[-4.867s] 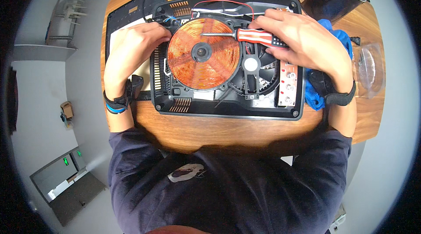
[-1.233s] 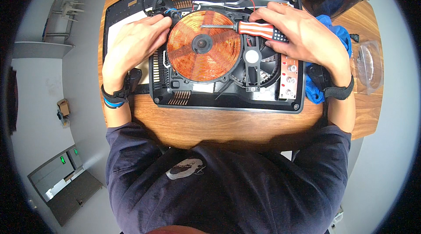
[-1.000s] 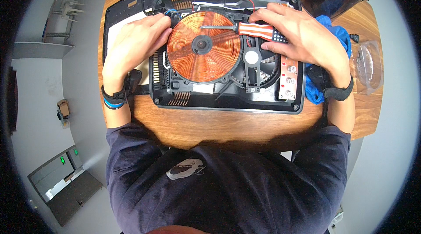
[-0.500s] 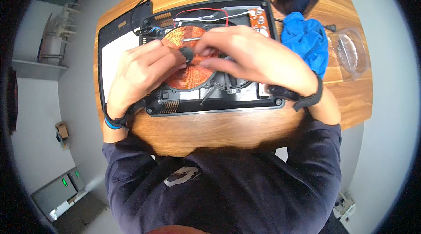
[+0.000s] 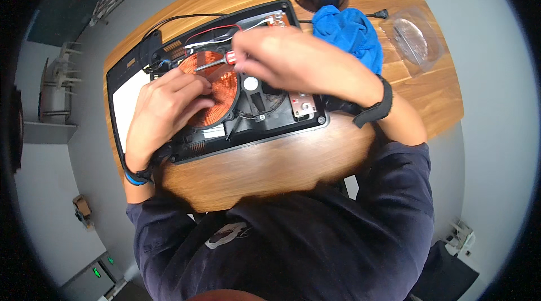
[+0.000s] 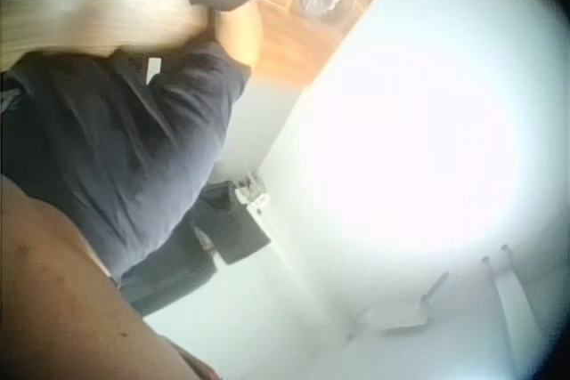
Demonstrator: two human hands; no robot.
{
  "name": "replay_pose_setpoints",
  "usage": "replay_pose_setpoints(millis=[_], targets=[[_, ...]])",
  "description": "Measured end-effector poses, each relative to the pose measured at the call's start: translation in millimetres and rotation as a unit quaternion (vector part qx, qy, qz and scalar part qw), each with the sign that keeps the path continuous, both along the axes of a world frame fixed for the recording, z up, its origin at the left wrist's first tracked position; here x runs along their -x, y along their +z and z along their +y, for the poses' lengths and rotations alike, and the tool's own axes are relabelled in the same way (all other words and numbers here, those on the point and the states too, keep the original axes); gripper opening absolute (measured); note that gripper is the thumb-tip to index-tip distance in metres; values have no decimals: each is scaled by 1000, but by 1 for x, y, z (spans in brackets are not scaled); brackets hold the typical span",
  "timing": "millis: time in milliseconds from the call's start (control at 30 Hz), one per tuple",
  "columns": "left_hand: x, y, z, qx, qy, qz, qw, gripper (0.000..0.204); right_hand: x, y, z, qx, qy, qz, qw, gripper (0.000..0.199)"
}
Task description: The person uses a screwdriver to remove screws from a disassembled electronic device on a wooden table. They lift and set aside a copper coil, a circuit board, and a cooling fan, continuing to unscrew and remove additional components.
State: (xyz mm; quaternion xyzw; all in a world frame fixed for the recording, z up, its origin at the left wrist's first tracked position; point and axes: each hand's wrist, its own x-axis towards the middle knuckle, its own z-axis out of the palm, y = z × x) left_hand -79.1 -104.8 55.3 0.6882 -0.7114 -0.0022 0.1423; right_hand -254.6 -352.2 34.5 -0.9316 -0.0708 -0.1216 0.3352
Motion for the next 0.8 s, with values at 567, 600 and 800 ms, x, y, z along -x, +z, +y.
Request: replay_pose_setpoints(millis=[567,600,800], targets=[[-18,-4,22,-151,15,63,986,55,128,4,-87,94,-87,305,944,20],[-17,-5,23,-148,14,66,987,55,129,3,-93,72,-84,277,955,21],[-18,-3,21,-143,5,70,987,55,155,-38,-161,269,-370,101,884,27]])
